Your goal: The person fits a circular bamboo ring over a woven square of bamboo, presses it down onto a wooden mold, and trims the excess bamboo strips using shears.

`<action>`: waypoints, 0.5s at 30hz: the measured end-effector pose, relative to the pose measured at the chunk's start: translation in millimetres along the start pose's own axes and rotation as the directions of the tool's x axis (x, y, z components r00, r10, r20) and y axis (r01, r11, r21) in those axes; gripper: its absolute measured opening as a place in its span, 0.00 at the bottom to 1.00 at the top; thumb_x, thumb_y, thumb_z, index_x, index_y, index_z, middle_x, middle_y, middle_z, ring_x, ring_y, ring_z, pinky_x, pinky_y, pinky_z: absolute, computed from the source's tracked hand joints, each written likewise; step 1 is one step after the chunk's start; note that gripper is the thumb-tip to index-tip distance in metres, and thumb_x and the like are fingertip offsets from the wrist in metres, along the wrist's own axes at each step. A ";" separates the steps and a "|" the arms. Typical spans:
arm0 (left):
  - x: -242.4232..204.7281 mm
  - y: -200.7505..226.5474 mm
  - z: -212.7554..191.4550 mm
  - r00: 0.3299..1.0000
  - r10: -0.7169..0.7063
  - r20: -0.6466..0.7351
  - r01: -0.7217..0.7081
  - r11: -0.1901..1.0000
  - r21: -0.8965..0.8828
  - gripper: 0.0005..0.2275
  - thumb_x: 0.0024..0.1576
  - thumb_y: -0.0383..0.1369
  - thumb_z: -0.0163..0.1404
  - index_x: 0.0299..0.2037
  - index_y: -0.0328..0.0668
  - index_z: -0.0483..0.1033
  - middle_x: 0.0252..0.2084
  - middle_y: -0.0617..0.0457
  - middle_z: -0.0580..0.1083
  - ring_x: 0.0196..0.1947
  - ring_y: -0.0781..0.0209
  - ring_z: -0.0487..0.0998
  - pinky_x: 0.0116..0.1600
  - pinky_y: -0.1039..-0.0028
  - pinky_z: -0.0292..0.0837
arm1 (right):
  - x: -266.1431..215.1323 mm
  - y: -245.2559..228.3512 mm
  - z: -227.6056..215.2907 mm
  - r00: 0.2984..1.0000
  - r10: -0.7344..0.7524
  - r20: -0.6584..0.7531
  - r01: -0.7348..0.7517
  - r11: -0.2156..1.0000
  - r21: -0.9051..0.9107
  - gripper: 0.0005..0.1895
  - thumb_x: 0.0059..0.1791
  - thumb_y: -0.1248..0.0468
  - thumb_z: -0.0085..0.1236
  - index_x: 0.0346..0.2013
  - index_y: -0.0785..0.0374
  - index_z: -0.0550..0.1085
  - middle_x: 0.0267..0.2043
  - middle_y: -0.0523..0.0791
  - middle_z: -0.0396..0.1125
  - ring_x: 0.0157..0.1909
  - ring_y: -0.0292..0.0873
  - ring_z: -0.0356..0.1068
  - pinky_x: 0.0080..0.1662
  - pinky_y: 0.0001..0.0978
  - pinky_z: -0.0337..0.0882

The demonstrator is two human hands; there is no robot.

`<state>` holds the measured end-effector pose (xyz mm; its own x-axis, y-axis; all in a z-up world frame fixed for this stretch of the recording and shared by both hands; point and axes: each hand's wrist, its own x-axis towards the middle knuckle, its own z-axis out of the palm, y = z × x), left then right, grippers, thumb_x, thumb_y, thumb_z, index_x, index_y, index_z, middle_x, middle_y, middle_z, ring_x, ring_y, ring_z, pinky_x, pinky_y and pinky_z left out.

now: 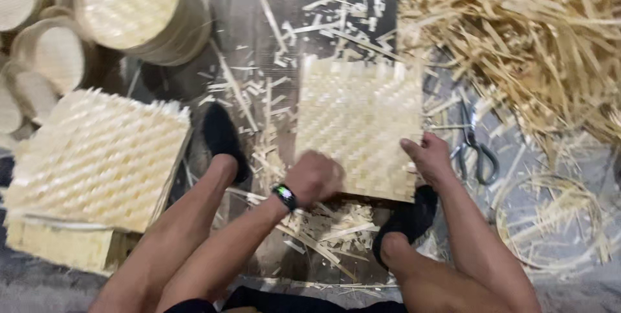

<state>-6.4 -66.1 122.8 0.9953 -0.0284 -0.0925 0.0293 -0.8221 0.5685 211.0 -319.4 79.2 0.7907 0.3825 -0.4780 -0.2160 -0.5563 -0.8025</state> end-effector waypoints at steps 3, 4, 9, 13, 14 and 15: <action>23.5 -53.5 9.3 0.681 -0.556 -0.477 0.500 0.829 -0.252 0.31 0.51 0.40 0.69 0.57 0.23 0.72 0.49 0.33 0.73 0.49 0.42 0.73 0.51 0.47 0.72 | 5.0 3.7 8.5 1.000 0.024 -0.003 -0.023 0.995 0.092 0.13 0.45 0.58 0.68 0.34 0.65 0.77 0.24 0.36 0.65 0.26 0.31 0.59 0.27 0.26 0.61; 35.5 -81.7 4.4 0.620 -0.744 -0.250 0.616 0.659 -0.433 0.26 0.50 0.40 0.69 0.52 0.27 0.75 0.42 0.41 0.75 0.41 0.51 0.75 0.47 0.56 0.73 | 7.0 4.4 11.3 1.000 0.013 -0.025 -0.010 0.994 0.110 0.13 0.44 0.59 0.69 0.33 0.66 0.77 0.24 0.36 0.66 0.26 0.30 0.59 0.27 0.26 0.61; 38.0 -140.5 22.6 0.570 -0.819 0.073 0.578 0.336 -0.744 0.14 0.48 0.33 0.69 0.35 0.28 0.82 0.30 0.52 0.78 0.26 0.67 0.74 0.32 0.73 0.71 | 13.0 17.0 21.2 0.994 0.001 -0.111 0.015 0.990 0.143 0.15 0.43 0.59 0.74 0.29 0.68 0.77 0.25 0.39 0.66 0.27 0.30 0.59 0.29 0.26 0.62; 34.3 -135.7 22.1 0.593 -0.805 -0.026 0.494 0.389 -0.778 0.11 0.49 0.32 0.68 0.35 0.33 0.82 0.30 0.55 0.79 0.26 0.72 0.74 0.32 0.78 0.72 | 17.2 18.2 26.8 0.992 0.049 -0.113 -0.030 0.985 0.168 0.14 0.43 0.59 0.73 0.29 0.65 0.78 0.25 0.39 0.70 0.26 0.29 0.62 0.29 0.24 0.64; 31.5 -132.2 21.3 0.585 -0.810 -0.033 0.482 0.380 -0.790 0.11 0.49 0.32 0.67 0.36 0.33 0.82 0.30 0.55 0.80 0.26 0.72 0.75 0.33 0.78 0.73 | 16.3 19.2 28.0 0.991 0.056 -0.121 -0.039 0.990 0.136 0.15 0.43 0.59 0.74 0.28 0.67 0.78 0.25 0.39 0.69 0.26 0.30 0.62 0.29 0.24 0.64; 30.9 -128.4 23.2 0.581 -0.812 -0.048 0.455 0.373 -0.808 0.11 0.50 0.31 0.68 0.36 0.32 0.82 0.30 0.55 0.78 0.26 0.72 0.73 0.33 0.78 0.71 | 14.9 20.3 28.7 0.991 0.045 -0.129 -0.025 0.988 0.152 0.15 0.43 0.59 0.74 0.29 0.67 0.78 0.25 0.39 0.69 0.26 0.30 0.61 0.29 0.25 0.64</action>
<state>18.4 25.4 27.9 0.5590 0.6785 -0.4767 0.5386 0.1400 0.8308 201.9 -303.8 45.5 0.8476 0.2585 -0.4633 -0.3202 -0.4471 -0.8352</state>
